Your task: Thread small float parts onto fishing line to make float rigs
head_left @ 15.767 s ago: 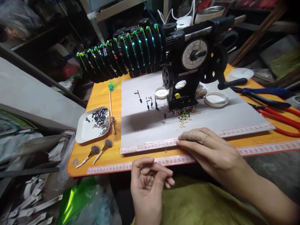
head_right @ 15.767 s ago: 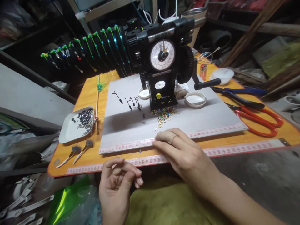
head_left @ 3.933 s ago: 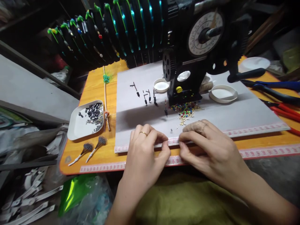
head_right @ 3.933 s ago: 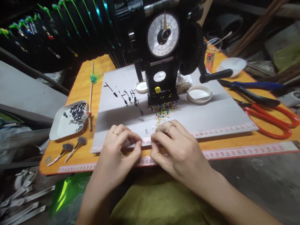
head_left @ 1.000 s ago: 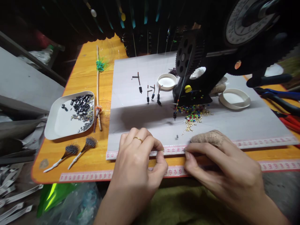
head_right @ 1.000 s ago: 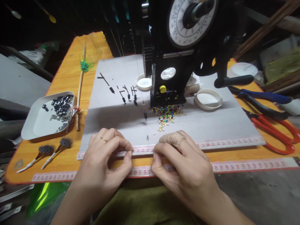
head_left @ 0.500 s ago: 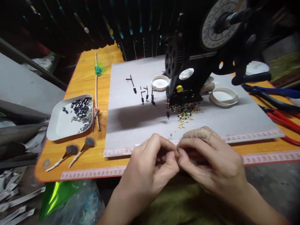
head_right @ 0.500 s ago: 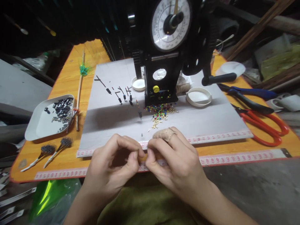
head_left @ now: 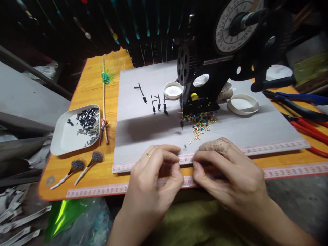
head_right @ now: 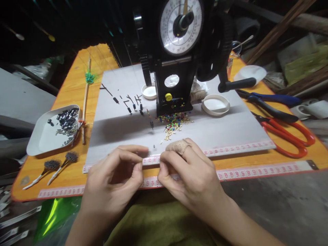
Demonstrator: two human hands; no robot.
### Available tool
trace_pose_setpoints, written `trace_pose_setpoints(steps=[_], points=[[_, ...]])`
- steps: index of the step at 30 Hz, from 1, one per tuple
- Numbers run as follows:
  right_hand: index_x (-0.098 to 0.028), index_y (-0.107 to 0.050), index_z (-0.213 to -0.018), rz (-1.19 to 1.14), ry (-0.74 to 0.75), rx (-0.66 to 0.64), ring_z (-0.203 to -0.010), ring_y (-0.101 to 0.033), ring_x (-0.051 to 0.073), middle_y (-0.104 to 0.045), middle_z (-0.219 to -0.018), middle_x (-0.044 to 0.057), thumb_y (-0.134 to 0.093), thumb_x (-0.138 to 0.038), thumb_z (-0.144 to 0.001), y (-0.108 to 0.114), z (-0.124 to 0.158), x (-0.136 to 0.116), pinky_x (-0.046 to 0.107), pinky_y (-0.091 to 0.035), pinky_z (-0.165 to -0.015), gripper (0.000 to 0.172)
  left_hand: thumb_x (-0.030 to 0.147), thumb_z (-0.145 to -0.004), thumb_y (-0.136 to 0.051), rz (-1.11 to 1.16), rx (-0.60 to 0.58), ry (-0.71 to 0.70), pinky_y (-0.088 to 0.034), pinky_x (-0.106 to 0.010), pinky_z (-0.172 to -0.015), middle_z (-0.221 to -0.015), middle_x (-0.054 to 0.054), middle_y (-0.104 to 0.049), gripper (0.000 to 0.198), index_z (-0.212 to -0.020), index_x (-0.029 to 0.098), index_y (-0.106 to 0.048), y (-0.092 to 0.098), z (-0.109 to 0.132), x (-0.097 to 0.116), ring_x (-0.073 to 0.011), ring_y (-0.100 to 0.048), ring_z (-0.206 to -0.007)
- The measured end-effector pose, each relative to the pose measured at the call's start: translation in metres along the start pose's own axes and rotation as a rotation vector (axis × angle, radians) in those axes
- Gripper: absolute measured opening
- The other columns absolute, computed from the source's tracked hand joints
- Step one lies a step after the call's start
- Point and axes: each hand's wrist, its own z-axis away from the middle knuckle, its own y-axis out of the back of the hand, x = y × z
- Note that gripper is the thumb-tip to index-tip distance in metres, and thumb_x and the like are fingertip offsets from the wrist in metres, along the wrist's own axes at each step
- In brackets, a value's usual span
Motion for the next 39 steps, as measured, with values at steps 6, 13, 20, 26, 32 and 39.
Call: trace_pose_setpoints(steps=[6,13,20,26,32,39], points=[[-0.017,-0.062,-0.091,0.03,-0.006,-0.001,-0.077,-0.058,0.016,-0.061,-0.083,0.004,-0.064,-0.001,-0.085,-0.001,0.002,0.001,0.029,-0.048,-0.072,0.017,0.003,-0.085,-0.061,-0.409,-0.013,-0.065,-0.045,-0.038,-0.082,-0.096,-0.008,-0.057,0.013,-0.084,0.016,-0.06,0.013,-0.001,-0.002,-0.0234,-0.05,-0.095],[-0.018,-0.064,-0.094,0.042,-0.03,-0.037,-0.078,-0.06,0.016,-0.062,-0.087,0.004,-0.064,-0.009,-0.09,0.0,0.003,0.001,0.03,-0.047,-0.072,0.009,0.005,-0.082,-0.061,-0.347,-0.073,0.057,-0.044,-0.042,-0.081,-0.096,-0.006,-0.054,0.012,-0.084,0.017,-0.06,0.013,-0.003,-0.002,-0.0249,-0.048,-0.097],[-0.019,-0.066,-0.094,0.065,-0.062,-0.037,-0.076,-0.062,0.017,-0.063,-0.087,0.004,-0.065,-0.013,-0.091,0.001,0.005,-0.002,0.031,-0.048,-0.074,0.007,0.005,-0.083,-0.061,-0.275,-0.106,0.077,-0.045,-0.04,-0.081,-0.094,-0.006,-0.055,0.012,-0.085,0.017,-0.061,0.019,-0.005,-0.002,-0.0238,-0.049,-0.096],[-0.019,-0.065,-0.093,0.088,-0.046,-0.021,-0.072,-0.062,0.016,-0.063,-0.085,0.003,-0.064,-0.01,-0.09,0.001,0.002,-0.003,0.029,-0.048,-0.068,0.009,0.005,-0.084,-0.06,-0.275,-0.109,0.073,-0.044,-0.04,-0.081,-0.094,-0.005,-0.055,0.013,-0.085,0.018,-0.061,0.019,-0.004,-0.002,-0.024,-0.049,-0.097],[-0.019,-0.063,-0.093,0.077,-0.032,-0.021,-0.073,-0.062,0.016,-0.063,-0.084,0.003,-0.064,-0.008,-0.088,-0.001,0.001,-0.001,0.029,-0.049,-0.067,0.012,0.005,-0.084,-0.06,-0.294,-0.113,0.078,-0.043,-0.04,-0.08,-0.094,-0.006,-0.055,0.013,-0.085,0.018,-0.062,0.019,-0.005,-0.005,-0.025,-0.05,-0.096],[-0.022,-0.061,-0.098,0.009,-0.05,0.072,-0.069,-0.061,0.016,-0.063,-0.083,0.003,-0.065,-0.003,-0.086,0.007,0.008,-0.006,0.029,-0.052,-0.064,0.022,0.005,-0.084,-0.065,-0.406,0.146,-0.114,-0.037,-0.042,-0.086,-0.092,-0.002,-0.065,0.019,-0.089,0.022,-0.059,0.009,0.012,0.007,-0.0221,-0.057,-0.092]])
